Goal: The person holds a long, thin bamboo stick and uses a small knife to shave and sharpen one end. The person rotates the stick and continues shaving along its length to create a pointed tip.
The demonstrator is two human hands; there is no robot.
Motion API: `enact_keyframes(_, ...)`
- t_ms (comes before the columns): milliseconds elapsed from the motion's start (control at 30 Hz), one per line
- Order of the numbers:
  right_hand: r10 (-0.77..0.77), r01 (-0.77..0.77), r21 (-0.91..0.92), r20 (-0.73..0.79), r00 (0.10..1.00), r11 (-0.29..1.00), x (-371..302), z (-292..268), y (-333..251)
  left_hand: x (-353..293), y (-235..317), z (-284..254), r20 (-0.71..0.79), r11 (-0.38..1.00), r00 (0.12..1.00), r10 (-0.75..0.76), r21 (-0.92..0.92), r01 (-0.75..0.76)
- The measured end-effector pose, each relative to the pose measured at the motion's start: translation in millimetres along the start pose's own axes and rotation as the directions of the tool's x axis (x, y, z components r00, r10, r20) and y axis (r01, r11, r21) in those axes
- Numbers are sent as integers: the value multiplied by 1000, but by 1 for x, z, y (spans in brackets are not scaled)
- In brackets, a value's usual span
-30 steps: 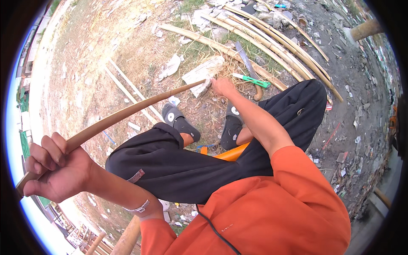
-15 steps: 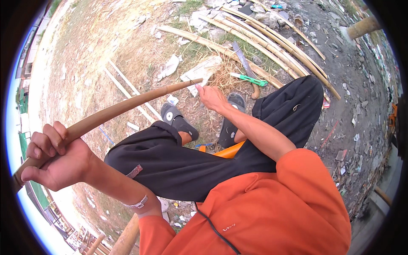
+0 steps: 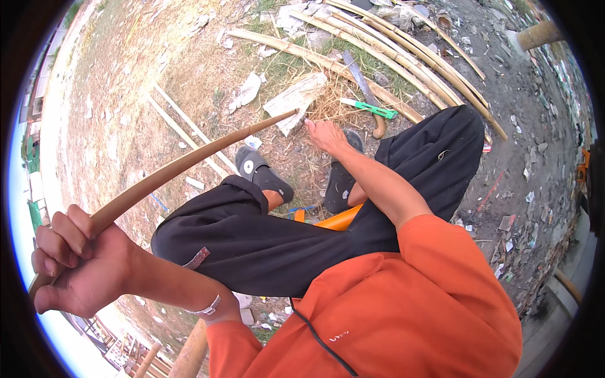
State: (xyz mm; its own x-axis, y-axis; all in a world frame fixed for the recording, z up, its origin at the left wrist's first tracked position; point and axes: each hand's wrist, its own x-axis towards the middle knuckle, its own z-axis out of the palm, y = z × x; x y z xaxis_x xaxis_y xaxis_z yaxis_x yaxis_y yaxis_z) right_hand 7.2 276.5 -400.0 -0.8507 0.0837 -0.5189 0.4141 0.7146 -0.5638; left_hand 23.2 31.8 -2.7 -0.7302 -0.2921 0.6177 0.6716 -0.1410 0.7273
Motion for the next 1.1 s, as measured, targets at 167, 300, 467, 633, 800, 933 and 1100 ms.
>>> enact_keyframes(167,-49,49,28,19,999,998,12,10,13,2,1,-5,24,999,1000,-16,-37,17)
enact_keyframes(300,-8,7,-74,-5,1000,997,22,15,21,1,5,-13,121,986,992,-43,-156,61)
enact_keyframes(467,23,-30,-191,-35,999,981,34,25,26,2,4,-11,81,992,996,-37,-118,47)
enact_keyframes(633,-39,41,-42,34,999,998,35,-2,-2,8,-1,-13,28,997,997,-68,-43,69)
enact_keyframes(800,-257,225,351,46,965,909,-74,-64,-85,8,-1,-30,225,961,971,-78,-241,133)
enact_keyframes(933,-337,351,412,-111,935,841,-122,-50,-88,5,-3,-19,437,880,897,-65,-399,258)
enact_keyframes(1100,-351,408,308,-225,909,859,-131,-54,-102,1,-4,-18,380,921,924,-28,-349,172)
